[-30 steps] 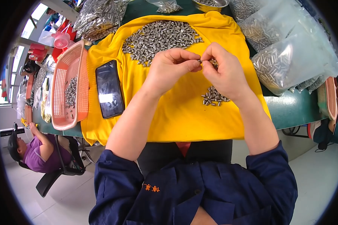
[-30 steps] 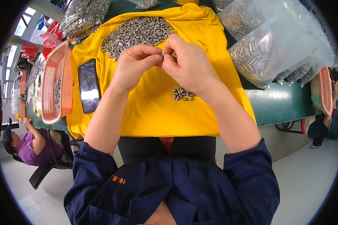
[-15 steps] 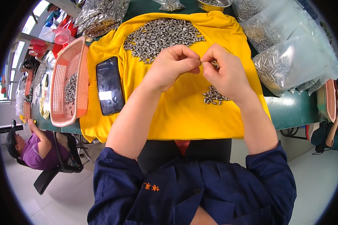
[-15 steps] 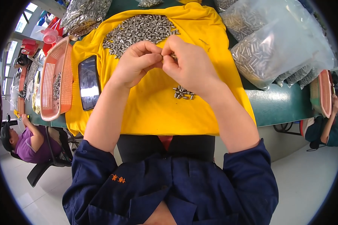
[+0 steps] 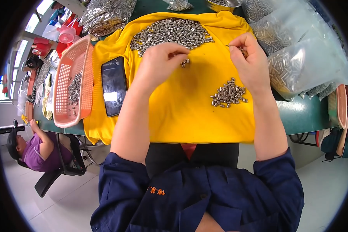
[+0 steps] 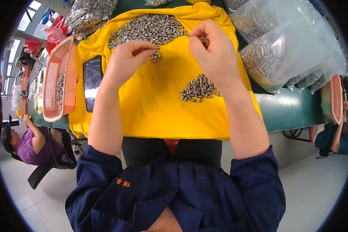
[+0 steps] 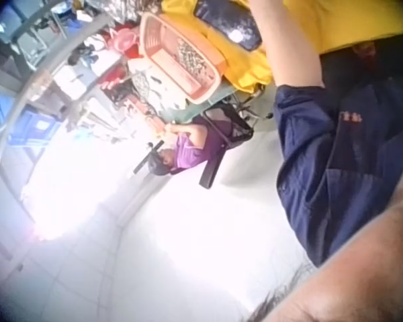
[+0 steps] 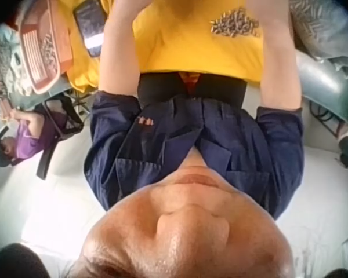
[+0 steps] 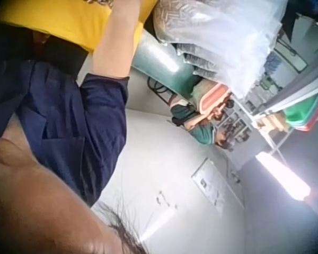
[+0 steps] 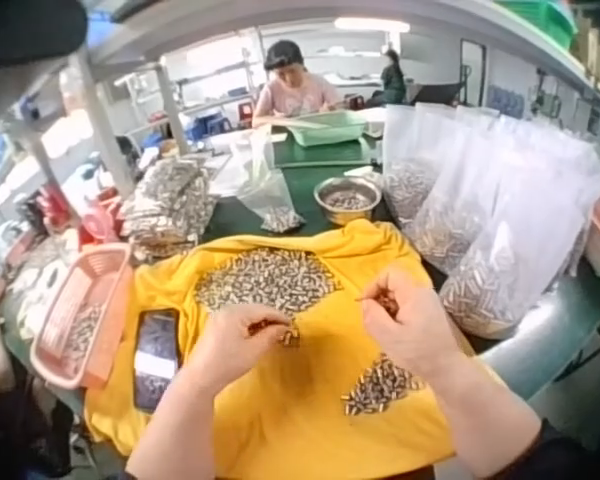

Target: Assembling or sorting small metal hardware components at an industrial workbench.

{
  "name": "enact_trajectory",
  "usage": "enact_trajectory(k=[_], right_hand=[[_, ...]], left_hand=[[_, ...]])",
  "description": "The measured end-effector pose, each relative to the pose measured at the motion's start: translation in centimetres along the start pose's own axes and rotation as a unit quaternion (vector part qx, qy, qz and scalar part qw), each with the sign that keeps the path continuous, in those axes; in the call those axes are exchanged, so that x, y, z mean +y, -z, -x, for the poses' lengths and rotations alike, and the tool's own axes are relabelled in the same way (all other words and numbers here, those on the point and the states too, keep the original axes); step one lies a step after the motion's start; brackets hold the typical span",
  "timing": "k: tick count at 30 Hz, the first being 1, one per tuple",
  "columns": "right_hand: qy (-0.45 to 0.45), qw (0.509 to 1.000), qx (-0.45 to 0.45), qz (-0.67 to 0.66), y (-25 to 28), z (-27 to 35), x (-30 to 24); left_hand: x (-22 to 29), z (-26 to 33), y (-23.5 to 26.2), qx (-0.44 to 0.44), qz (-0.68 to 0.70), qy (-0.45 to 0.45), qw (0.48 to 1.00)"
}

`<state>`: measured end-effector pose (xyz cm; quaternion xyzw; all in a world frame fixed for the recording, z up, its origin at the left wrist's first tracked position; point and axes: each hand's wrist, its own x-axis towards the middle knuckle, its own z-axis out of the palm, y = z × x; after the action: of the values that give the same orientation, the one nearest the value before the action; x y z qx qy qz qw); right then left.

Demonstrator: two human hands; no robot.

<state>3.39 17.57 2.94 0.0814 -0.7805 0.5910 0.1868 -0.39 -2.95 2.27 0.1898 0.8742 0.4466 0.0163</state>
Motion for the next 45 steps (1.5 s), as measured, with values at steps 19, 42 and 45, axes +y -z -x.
enact_trajectory(k=[19, 42, 45], right_hand=[[-0.016, 0.998, -0.061, 0.025, -1.1, 0.7, -0.1], [-0.032, 0.986, -0.162, -0.028, -1.4, 1.1, -1.0], [0.013, 0.986, -0.161, 0.052, -1.5, 1.1, -1.0]], left_hand=[[-1.4, 0.8, 0.0, -0.034, -0.2, -0.038, 0.978], [1.0, 0.7, -1.8, -0.09, 0.407, 0.058, 0.907], [1.0, 0.8, -1.9, -0.08, 0.348, 0.054, 0.933]])
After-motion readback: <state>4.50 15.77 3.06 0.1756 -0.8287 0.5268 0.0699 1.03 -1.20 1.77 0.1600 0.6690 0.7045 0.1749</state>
